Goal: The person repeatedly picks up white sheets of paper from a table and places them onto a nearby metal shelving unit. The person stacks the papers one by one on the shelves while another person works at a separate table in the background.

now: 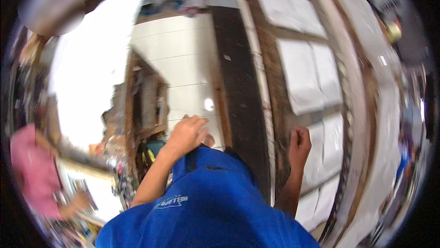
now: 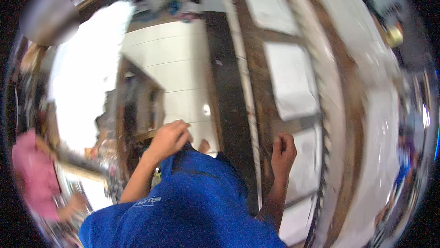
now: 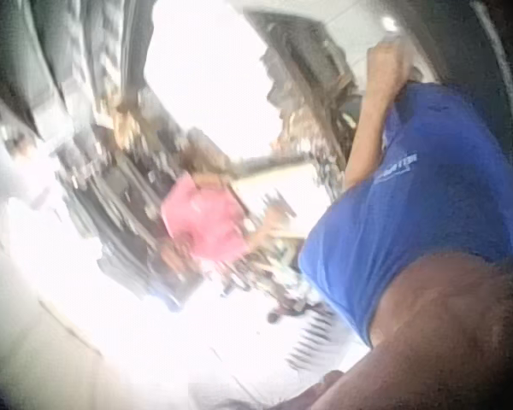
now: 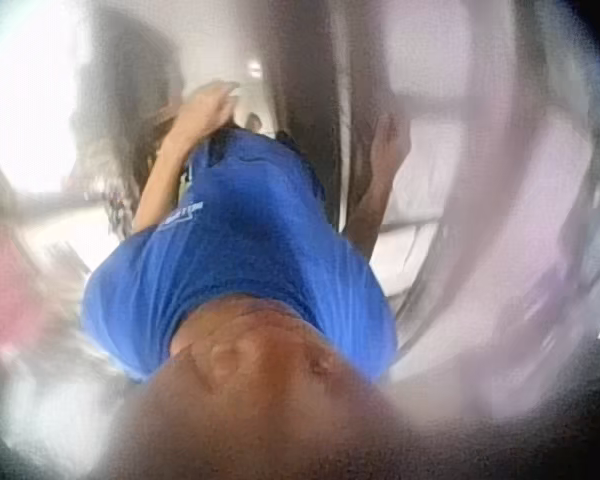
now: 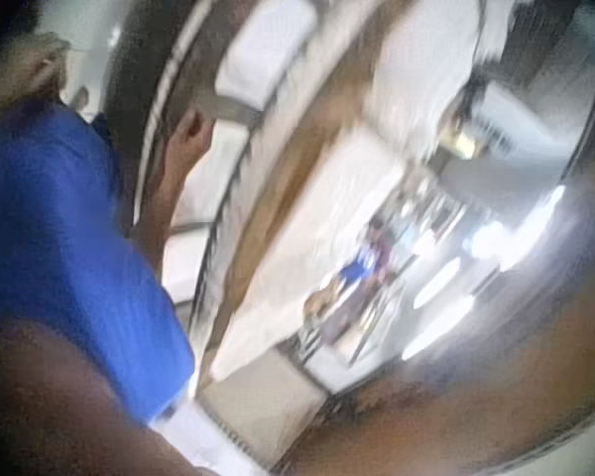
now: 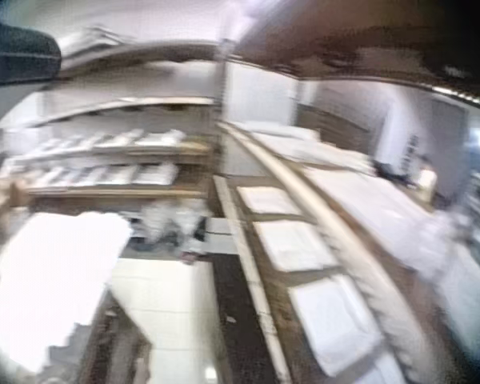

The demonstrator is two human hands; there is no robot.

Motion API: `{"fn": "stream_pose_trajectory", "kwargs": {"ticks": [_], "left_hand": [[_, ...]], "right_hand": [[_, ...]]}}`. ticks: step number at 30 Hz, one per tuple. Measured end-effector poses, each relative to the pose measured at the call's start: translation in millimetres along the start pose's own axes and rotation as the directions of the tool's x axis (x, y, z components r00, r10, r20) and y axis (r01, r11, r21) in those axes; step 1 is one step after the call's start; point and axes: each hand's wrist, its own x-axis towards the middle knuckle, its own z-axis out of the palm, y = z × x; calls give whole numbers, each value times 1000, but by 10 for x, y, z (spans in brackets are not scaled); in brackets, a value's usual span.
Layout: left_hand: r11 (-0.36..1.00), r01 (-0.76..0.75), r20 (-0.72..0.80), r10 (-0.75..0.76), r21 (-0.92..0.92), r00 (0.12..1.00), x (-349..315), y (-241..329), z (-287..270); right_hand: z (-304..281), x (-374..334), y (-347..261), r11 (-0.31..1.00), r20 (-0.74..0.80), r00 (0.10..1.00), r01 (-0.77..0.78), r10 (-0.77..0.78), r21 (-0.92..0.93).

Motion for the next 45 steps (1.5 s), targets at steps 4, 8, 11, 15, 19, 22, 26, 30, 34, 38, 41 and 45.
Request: {"fn": "stream_pose_trajectory", "kwargs": {"ticks": [4,8,11,15,19,22,26,30,34,38,41,45], "left_hand": [[995,102,-85,-101,5,991,-172,-196,-196],[971,224,-141,-211,83,967,-206,-490,-405],[961,269,-274,-242,67,931,-192,-753,-548],[939,339,-391,-295,48,872,-154,-948,-901],[912,406,-410,-347,62,843,-154,-1236,-1150],[908,410,-476,-322,91,819,-122,-1416,-1343],[898,426,-535,-307,112,787,-129,-1671,-1489],[906,370,-438,-423,-204,794,-129,-1724,-1738],[870,376,-418,-486,-320,767,-151,-1714,-1955],[863,382,-460,-501,-332,733,-233,-1736,-2051],[845,382,-505,-532,-375,680,-299,-1648,-2195],[823,438,-732,-541,-361,414,-457,-1655,-2526]], "right_hand": [[808,221,-339,967,185,967,135,-177,218],[1345,458,-830,962,450,851,213,-269,172],[1720,564,-1118,948,563,763,244,-318,204],[2143,723,-1444,915,713,586,342,-385,213],[2520,881,-1868,859,772,457,464,-441,217],[2838,981,-1948,801,739,406,520,-537,296],[3125,989,-2158,794,810,336,558,-481,240],[3412,994,-2252,731,826,241,627,-510,268],[3575,966,-2395,734,860,171,616,-480,287],[3710,990,-2522,719,873,120,626,-472,302],[3797,1059,-2569,711,878,103,634,-468,305],[3837,1152,-2732,698,892,102,664,-441,269]]}}
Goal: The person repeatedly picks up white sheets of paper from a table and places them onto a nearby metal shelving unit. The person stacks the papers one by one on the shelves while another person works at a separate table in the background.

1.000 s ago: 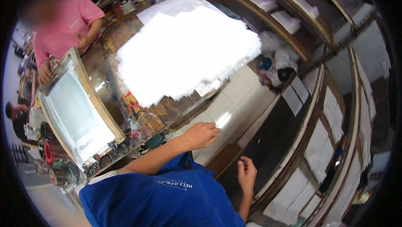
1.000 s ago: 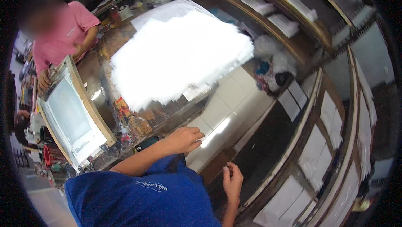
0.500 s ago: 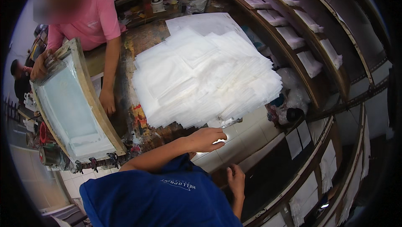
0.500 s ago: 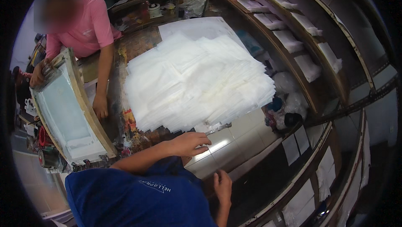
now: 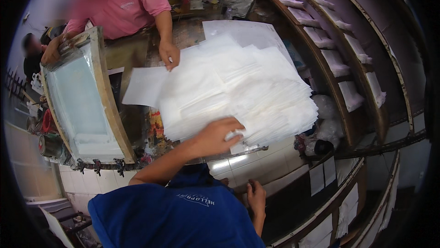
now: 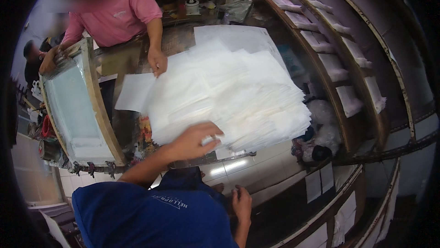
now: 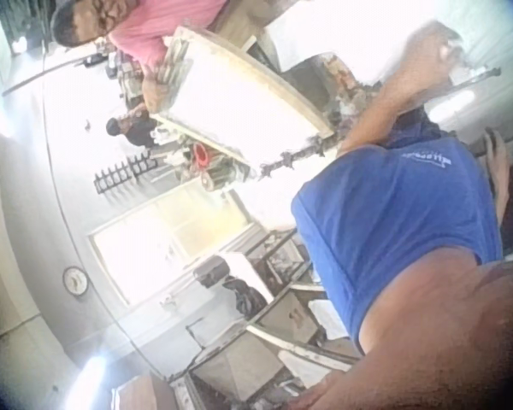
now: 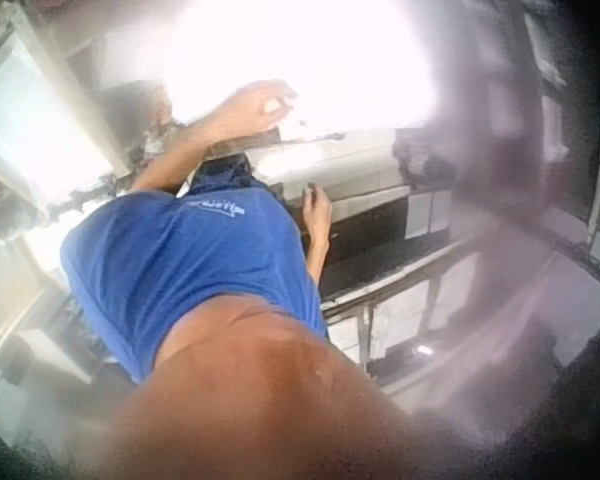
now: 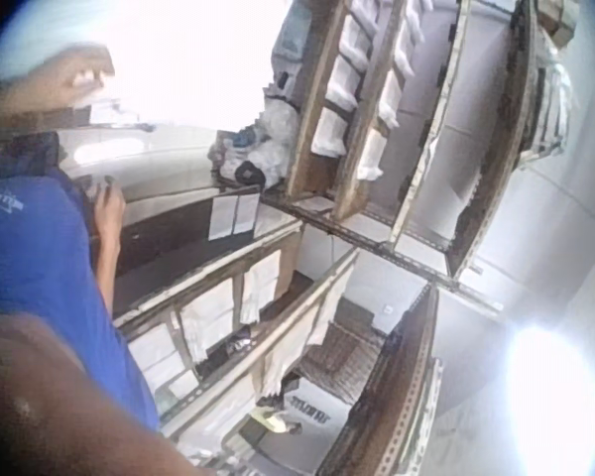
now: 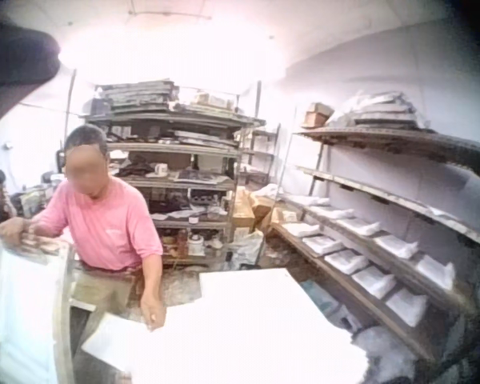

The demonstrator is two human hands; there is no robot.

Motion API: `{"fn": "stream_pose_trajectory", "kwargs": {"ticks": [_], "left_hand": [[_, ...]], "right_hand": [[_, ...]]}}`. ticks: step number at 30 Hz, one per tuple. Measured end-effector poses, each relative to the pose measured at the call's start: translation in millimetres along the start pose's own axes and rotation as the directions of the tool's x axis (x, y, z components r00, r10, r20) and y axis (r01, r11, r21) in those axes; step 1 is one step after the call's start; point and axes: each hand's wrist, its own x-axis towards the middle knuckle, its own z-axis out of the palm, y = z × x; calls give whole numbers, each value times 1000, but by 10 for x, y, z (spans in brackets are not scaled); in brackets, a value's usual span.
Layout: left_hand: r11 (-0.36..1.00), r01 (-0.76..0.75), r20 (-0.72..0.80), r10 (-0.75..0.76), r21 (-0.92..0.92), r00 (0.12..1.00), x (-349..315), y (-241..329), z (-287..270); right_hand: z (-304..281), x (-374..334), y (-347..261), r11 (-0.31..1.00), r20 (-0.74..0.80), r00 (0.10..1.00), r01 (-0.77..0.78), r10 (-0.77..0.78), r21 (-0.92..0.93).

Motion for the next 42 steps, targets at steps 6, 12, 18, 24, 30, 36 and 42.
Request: {"fn": "stream_pose_trajectory", "kwargs": {"ticks": [6,12,18,24,30,36,42], "left_hand": [[659,264,-412,77,705,908,684,-314,-612],[650,287,-89,-320,703,943,459,-804,-138],[718,68,70,-161,692,985,393,-629,90],[781,40,145,-165,623,976,359,-571,39],[963,-119,219,65,244,974,139,351,397],[921,-387,590,329,-30,737,-153,747,1207],[720,-589,756,599,-366,263,-279,958,1705]], "right_hand": [[-99,-6,295,1000,-69,998,13,-14,-11],[-68,-186,395,995,-87,991,-96,97,20],[-4,-180,211,972,19,976,-216,215,92],[-13,-111,241,997,-98,992,-72,76,40],[-202,-116,1,891,-146,983,-32,110,454],[-650,-440,-412,725,-387,917,198,101,660],[-604,-1103,-3,863,-552,779,27,298,505]]}}
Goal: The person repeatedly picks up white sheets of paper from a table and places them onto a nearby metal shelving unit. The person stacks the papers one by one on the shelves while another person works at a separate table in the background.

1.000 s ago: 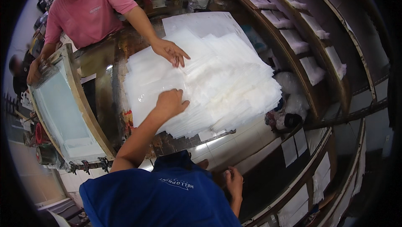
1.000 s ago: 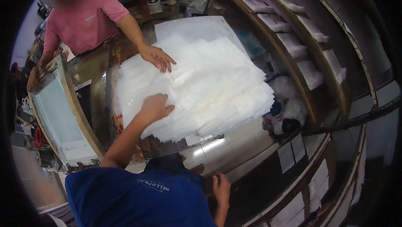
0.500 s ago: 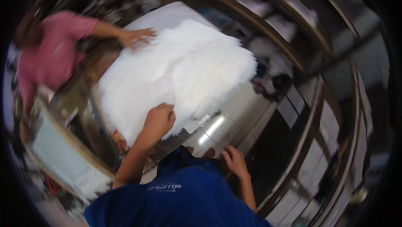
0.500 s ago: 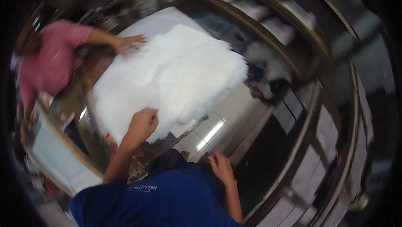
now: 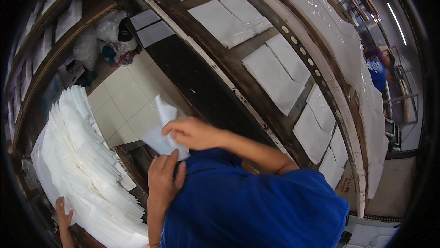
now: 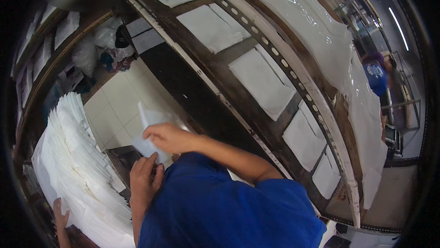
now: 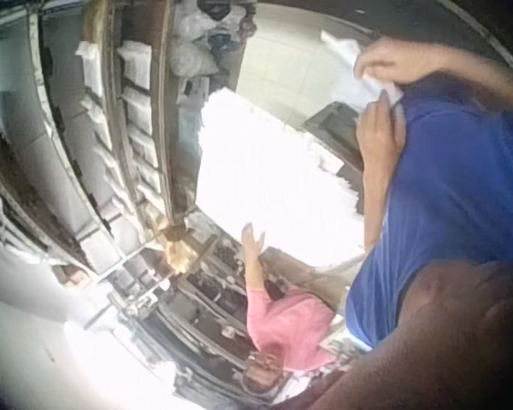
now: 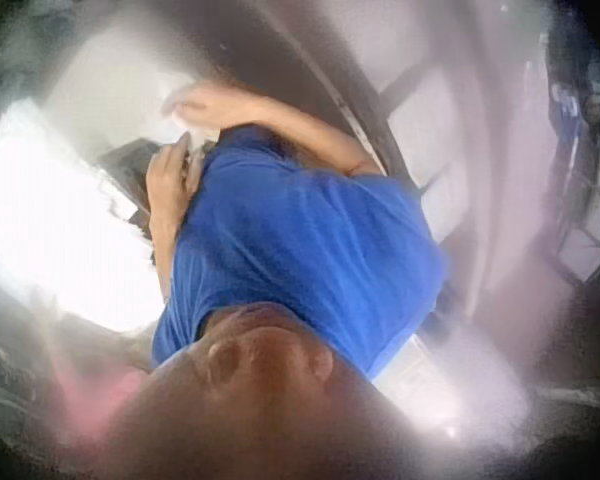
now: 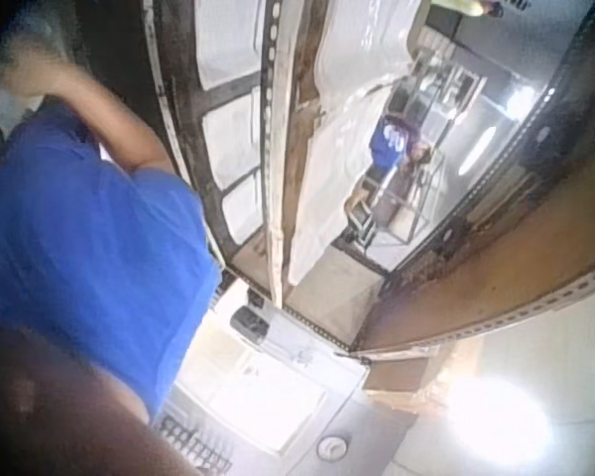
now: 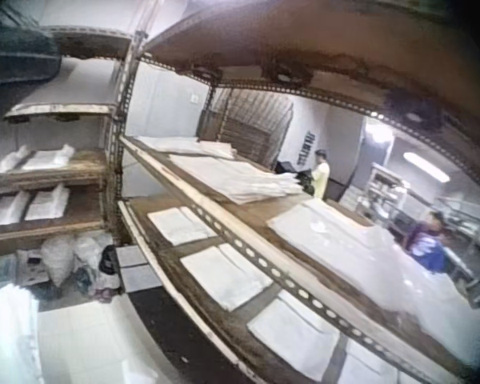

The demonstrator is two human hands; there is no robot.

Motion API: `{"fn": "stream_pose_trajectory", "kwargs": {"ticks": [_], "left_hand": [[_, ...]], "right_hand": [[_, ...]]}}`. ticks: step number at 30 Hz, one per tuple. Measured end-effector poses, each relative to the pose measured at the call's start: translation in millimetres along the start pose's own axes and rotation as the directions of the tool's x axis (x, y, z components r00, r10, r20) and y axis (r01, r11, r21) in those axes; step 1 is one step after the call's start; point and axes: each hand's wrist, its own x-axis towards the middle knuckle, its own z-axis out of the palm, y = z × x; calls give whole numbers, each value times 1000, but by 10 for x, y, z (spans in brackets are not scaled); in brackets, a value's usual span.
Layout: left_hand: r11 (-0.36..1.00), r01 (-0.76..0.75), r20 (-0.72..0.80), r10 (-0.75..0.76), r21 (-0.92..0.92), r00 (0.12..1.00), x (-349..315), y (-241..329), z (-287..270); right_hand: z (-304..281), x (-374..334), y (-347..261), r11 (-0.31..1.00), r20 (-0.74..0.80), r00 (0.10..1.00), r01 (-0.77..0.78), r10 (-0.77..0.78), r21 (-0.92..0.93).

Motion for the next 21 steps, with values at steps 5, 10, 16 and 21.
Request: {"fn": "stream_pose_trajectory", "kwargs": {"ticks": [5,10,16,21], "left_hand": [[994,-19,39,23,-104,999,208,56,83],[993,105,57,-102,-50,993,96,-192,200],[953,300,114,-301,30,947,-130,-493,288],[915,397,117,-403,73,908,-213,-585,378]], "right_hand": [[-1186,-545,482,971,-413,900,-205,139,-121],[-2712,-1397,811,872,-762,541,-485,356,63],[-3861,-2434,1614,763,-953,111,-629,281,152],[-4068,-2850,2149,662,-948,-68,-700,310,267]]}}
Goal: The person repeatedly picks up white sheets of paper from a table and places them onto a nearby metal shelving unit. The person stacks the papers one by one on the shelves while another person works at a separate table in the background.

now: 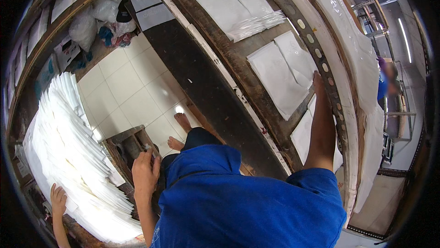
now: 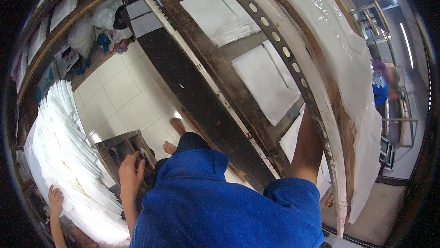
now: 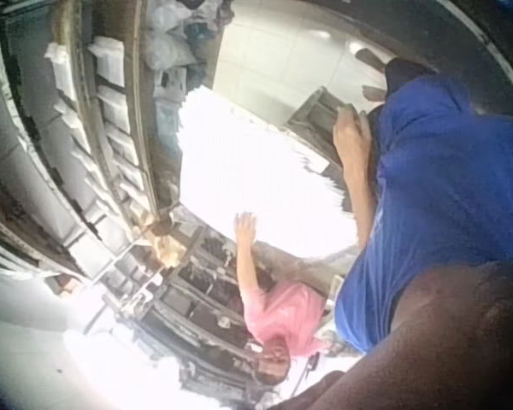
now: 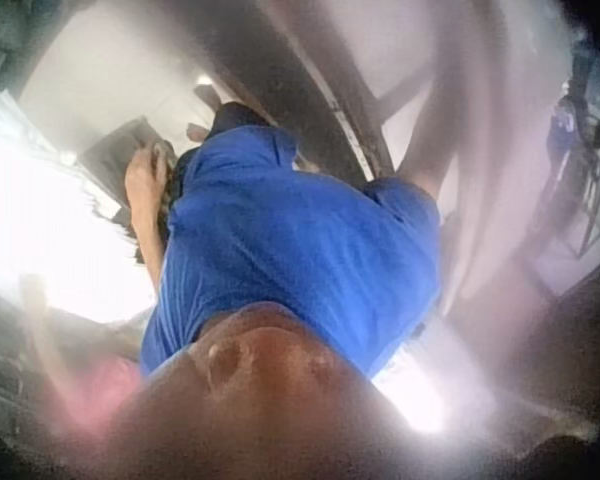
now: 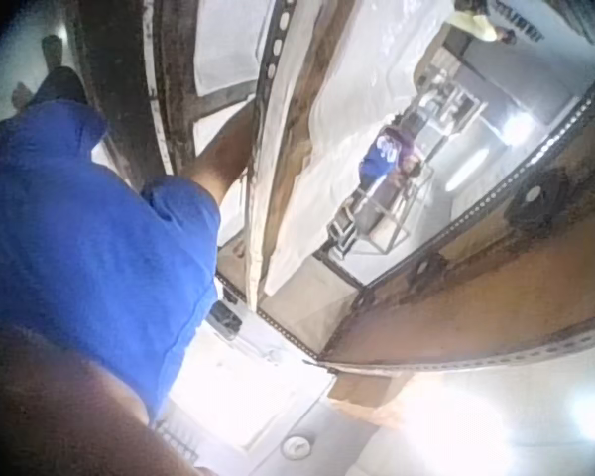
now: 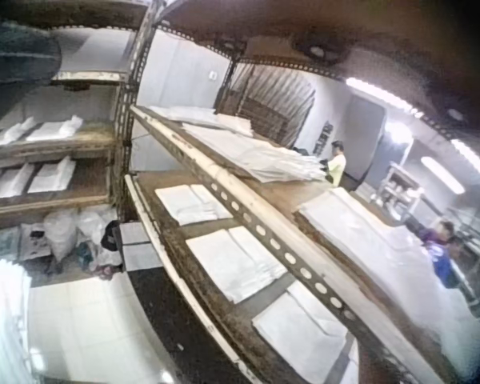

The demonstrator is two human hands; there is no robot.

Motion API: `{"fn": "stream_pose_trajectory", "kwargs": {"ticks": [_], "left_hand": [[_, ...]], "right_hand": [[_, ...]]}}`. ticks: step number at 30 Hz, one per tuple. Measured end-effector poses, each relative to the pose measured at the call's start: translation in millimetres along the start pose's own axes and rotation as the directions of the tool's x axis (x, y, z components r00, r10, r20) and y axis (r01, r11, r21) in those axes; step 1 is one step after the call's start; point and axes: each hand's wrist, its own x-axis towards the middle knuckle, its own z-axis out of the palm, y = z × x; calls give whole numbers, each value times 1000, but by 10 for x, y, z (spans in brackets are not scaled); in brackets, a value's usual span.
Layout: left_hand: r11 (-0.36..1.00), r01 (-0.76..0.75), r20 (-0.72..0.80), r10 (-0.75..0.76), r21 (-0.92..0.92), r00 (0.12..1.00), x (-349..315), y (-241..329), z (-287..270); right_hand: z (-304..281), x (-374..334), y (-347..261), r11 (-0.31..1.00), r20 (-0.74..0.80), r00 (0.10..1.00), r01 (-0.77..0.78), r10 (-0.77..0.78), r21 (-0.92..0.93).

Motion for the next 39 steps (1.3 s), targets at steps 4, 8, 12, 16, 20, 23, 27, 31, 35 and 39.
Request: {"fn": "stream_pose_trajectory", "kwargs": {"ticks": [4,8,12,16,20,23,27,31,35,39], "left_hand": [[1000,15,39,-16,12,999,38,-68,136],[1000,-13,58,11,24,998,121,-11,162],[999,-24,59,21,42,998,191,33,161],[999,-31,54,29,28,998,168,-16,141],[1000,0,104,2,-19,995,105,-119,120],[1000,11,124,-14,23,992,93,-60,183],[996,-64,49,61,61,997,0,-164,288],[998,-52,111,57,-41,992,-16,-54,-49],[999,45,77,-45,9,996,-142,-267,73],[994,108,-89,-105,29,990,-269,-299,119]], "right_hand": [[10,62,221,994,5,996,-93,93,-54],[21,92,252,985,31,988,-147,150,-94],[55,159,308,975,18,989,-140,145,-174],[-3,540,1000,658,-135,886,220,-443,-720],[-421,830,918,347,193,875,366,-443,-864],[47,220,461,851,23,931,342,-363,-398],[581,-1255,-1166,860,200,838,475,-507,188],[1089,-2440,-1788,861,455,732,404,-507,309],[1734,-3530,-1774,848,706,471,286,-529,445],[2407,-4209,-1346,904,911,54,158,-409,397]]}}
